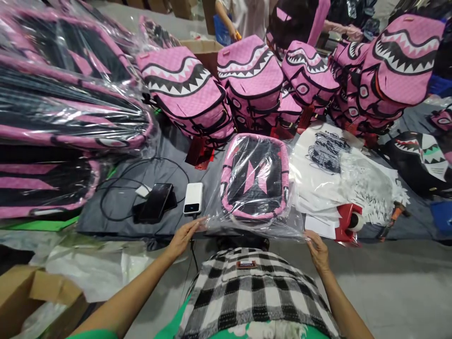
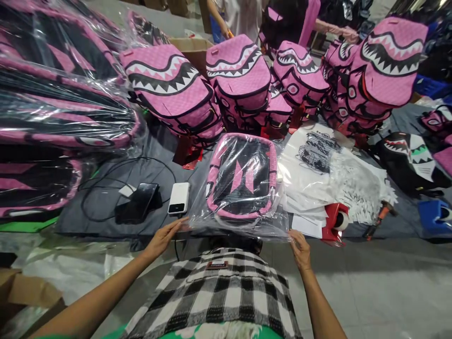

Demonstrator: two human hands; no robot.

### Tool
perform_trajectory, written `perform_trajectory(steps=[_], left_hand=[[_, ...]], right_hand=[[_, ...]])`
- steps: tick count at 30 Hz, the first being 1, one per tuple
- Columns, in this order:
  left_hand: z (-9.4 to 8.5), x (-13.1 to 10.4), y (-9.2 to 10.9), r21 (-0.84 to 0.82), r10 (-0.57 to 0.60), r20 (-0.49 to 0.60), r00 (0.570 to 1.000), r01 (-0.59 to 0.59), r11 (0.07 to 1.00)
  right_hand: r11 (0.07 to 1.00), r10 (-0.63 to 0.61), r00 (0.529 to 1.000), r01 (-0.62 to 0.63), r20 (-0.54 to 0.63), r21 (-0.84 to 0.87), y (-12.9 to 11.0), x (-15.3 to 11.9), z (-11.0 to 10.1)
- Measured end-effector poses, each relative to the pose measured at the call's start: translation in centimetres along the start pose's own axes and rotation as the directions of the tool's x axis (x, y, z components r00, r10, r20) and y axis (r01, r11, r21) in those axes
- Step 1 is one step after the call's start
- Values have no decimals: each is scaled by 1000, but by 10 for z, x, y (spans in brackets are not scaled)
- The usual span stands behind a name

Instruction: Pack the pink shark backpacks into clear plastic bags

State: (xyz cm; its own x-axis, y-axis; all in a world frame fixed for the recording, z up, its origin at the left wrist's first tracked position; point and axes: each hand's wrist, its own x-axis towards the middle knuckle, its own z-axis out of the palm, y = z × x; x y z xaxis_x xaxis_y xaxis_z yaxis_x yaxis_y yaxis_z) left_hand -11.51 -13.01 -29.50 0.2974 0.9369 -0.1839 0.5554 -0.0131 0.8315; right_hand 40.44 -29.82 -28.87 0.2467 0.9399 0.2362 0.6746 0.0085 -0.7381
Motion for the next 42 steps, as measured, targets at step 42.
perform_trajectory(steps=[42], left_hand=[[96,110,98,146,330,414,848,-420,896]], right_hand=[[756,600,731,-651,-324,-69,6,41,65]])
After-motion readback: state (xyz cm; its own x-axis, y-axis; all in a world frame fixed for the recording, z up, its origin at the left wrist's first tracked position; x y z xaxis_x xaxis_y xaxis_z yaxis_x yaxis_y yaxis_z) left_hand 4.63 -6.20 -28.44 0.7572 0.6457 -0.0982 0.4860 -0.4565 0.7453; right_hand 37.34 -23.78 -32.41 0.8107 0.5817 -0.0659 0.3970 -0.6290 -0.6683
